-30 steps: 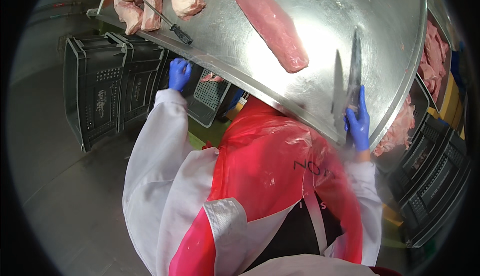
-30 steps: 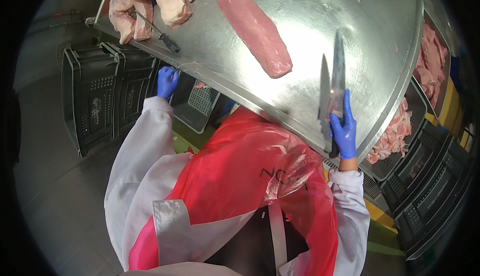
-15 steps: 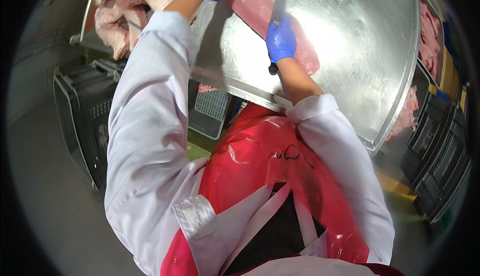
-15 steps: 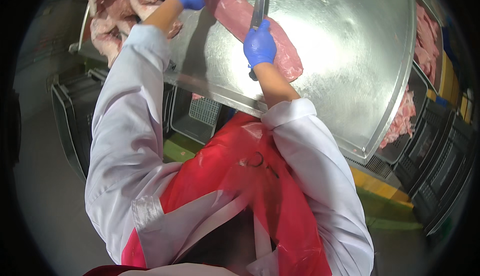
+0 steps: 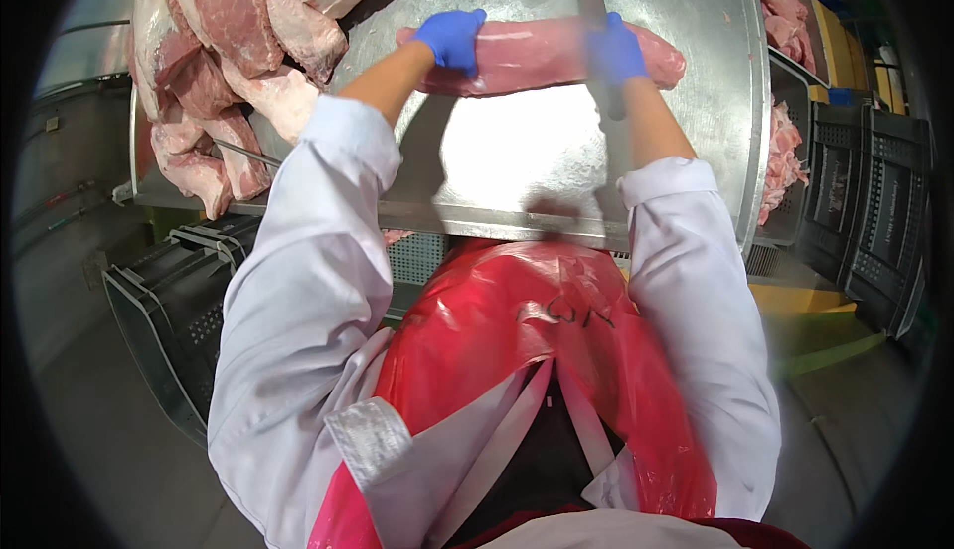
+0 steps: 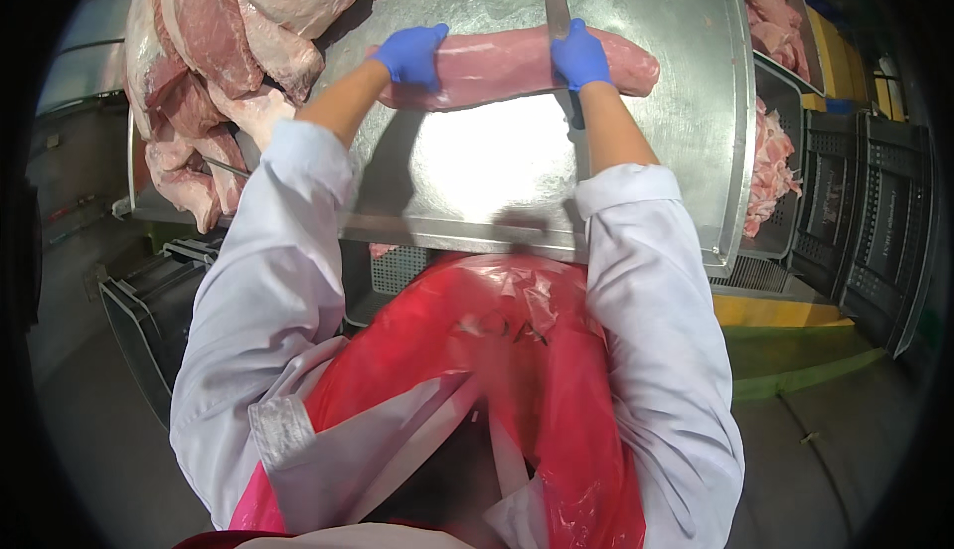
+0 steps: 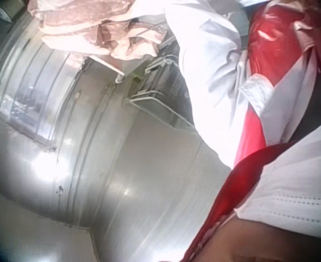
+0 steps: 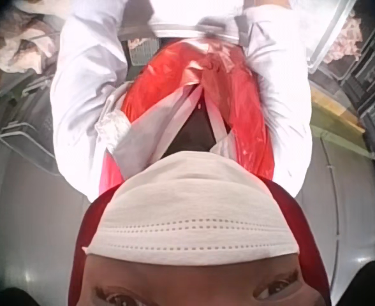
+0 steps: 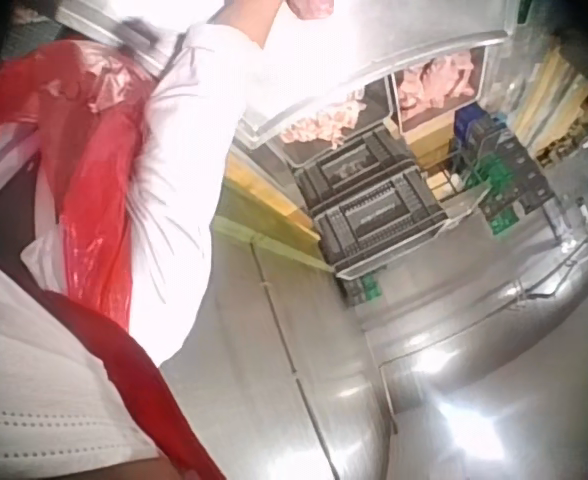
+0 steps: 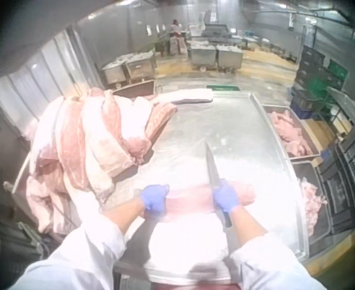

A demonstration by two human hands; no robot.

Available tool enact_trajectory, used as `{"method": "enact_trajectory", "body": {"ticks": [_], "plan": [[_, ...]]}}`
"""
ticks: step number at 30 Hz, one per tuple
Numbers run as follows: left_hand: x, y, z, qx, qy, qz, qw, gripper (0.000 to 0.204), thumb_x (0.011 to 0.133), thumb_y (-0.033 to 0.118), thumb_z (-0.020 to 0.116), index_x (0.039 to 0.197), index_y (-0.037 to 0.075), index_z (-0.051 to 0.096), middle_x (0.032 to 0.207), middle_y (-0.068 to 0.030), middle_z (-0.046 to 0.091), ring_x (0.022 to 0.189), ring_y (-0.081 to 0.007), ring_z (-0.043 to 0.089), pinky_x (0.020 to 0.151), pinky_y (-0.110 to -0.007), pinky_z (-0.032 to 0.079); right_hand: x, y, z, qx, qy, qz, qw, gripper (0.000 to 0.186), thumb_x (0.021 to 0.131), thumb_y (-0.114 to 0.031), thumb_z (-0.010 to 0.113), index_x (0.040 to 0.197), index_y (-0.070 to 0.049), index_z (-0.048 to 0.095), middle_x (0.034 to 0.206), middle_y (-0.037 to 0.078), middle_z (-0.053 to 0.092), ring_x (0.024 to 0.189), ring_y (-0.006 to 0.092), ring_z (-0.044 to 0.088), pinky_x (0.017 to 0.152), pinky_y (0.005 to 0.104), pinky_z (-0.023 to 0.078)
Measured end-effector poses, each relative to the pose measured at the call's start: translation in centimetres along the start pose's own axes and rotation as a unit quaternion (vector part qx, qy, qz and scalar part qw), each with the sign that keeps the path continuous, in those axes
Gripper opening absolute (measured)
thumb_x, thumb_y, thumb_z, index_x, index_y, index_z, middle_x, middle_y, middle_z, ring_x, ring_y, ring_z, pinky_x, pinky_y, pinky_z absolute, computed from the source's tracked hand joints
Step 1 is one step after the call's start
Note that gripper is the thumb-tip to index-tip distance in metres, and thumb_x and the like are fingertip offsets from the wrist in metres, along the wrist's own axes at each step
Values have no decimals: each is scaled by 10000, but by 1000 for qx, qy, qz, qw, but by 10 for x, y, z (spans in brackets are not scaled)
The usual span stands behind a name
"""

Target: The person uses a knife to trim fat and connective tissue from large cuts of raw meat on a stainless steel table. They repeatedly lift and rotate the meat to access different sides, separating the trimmed fat and placing it into a nearby bin while keeping the lean meat on the table.

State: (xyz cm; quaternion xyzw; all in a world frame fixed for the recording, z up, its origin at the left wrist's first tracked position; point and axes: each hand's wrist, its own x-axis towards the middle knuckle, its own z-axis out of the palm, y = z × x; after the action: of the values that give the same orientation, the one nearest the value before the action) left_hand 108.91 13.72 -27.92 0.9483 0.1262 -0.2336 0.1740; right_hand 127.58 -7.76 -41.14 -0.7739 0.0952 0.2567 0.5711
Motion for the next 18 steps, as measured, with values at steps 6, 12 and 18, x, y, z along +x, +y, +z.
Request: {"method": "enact_trajectory", "body": {"ticks": [6,12,18], "plan": [[-48,37,55,18,242,-42,969,596,586,251,811,1087,53,555,1008,-189,659,971,-385,648,853,-495,500,-117,-64,-2,-406,-176,-214,871,413,980,-257,524,1223,75,486,1158,293,639,969,361,680,713,443,556],[-55,47,55,-9,196,-139,971,579,601,310,823,1084,51,637,1080,-192,665,1024,-369,658,903,-476,514,-161,11,-50,-531,-242,-200,787,293,970,-179,451,1123,70,451,918,376,645,867,542,636,757,587,505],[-62,14,60,-130,160,-179,962,653,643,352,835,1185,34,657,1141,-223,688,1056,-368,680,915,-457,544,-208,54,-122,-536,-258,-243,766,246,966,-160,464,1103,44,467,880,351,653,834,524,639,751,581,495]]}}
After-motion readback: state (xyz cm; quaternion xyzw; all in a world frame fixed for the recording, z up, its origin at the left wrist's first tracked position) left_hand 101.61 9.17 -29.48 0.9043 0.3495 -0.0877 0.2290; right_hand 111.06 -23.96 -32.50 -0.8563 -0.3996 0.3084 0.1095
